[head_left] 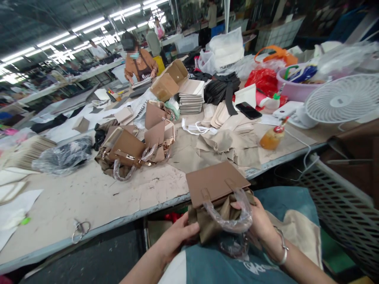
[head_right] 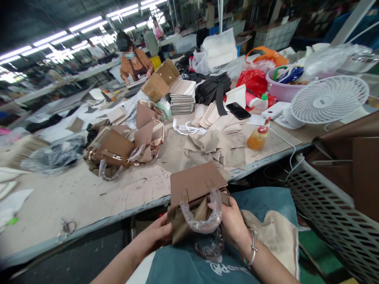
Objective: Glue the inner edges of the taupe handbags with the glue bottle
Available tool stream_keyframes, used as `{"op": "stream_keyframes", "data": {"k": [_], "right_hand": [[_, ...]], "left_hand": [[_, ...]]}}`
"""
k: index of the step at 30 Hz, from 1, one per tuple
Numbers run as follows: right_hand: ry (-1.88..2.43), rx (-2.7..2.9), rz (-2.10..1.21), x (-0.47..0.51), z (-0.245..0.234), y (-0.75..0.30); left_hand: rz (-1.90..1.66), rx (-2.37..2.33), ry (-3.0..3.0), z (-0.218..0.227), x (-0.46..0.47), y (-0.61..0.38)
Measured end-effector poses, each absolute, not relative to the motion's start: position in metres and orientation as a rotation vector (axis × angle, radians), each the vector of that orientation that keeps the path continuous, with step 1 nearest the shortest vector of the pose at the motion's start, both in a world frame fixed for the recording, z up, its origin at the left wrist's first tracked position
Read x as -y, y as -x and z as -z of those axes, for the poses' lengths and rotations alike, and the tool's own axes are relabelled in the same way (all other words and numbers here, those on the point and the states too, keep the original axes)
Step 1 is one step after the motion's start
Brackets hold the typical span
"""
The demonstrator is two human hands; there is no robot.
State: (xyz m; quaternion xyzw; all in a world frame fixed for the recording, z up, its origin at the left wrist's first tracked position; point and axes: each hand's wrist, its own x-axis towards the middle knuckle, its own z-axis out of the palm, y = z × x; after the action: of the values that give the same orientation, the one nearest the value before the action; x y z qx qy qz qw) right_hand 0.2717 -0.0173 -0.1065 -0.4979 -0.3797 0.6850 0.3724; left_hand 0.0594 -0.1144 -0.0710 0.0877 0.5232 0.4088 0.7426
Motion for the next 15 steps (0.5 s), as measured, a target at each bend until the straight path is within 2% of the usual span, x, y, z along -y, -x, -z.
{"op": "stream_keyframes", "data": {"k": [4,8,15], "right_hand": [[1.266,0.921,-1.78,0.02,0.099,-0.263],[1.203,1.115,-1.835,0.018,0.105,-0.259],[1.228,1.576,-1.564,0.02,0.123,-0.254]], "left_hand": [[-0.873,-1.041,-0.229,0.059,0.095,-0.073],[-0.762,-1.121,-0.246,0.051,0.083,-0.083],[-0.622,-1.283,-0.301,0.062,0.075,-0.078]]}}
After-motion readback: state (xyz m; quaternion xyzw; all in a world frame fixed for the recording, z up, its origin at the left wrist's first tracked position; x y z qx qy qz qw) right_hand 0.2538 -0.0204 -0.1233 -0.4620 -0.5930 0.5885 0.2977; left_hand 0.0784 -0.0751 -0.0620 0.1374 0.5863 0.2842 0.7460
